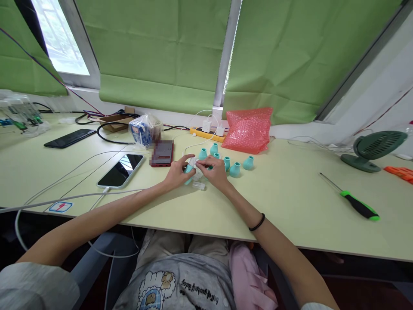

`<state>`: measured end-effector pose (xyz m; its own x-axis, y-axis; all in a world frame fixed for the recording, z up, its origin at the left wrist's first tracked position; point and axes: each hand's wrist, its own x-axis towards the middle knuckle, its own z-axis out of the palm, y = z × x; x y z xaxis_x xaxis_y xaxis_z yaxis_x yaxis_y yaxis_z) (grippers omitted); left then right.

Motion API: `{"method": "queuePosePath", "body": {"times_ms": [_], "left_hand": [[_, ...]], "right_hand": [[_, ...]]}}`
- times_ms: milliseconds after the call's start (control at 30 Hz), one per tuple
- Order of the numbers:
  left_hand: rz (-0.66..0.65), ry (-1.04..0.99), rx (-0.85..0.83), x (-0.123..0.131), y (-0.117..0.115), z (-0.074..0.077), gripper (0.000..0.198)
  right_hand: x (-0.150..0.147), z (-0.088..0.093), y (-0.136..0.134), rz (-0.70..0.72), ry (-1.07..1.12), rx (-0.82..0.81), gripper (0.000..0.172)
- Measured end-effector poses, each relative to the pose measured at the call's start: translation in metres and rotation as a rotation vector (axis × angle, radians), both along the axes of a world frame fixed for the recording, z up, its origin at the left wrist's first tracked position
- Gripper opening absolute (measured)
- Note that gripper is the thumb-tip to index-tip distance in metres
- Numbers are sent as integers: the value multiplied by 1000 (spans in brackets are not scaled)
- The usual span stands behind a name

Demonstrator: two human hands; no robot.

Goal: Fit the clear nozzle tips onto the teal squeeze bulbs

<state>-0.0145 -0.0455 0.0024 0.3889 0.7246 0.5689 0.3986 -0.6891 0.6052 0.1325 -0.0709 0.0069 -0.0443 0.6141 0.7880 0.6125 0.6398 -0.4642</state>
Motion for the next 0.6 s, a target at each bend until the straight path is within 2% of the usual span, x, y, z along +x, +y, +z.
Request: {"method": "queuePosePath", "body": {"times_ms": [233, 600], "left_hand": [[5, 0, 39, 0, 0, -1, 42], [-2, 7, 139, -2, -2, -1, 45]], "right_hand": [[-1, 0, -3, -35, -86, 57, 9], [2, 2, -5, -47, -308, 235, 8]]}}
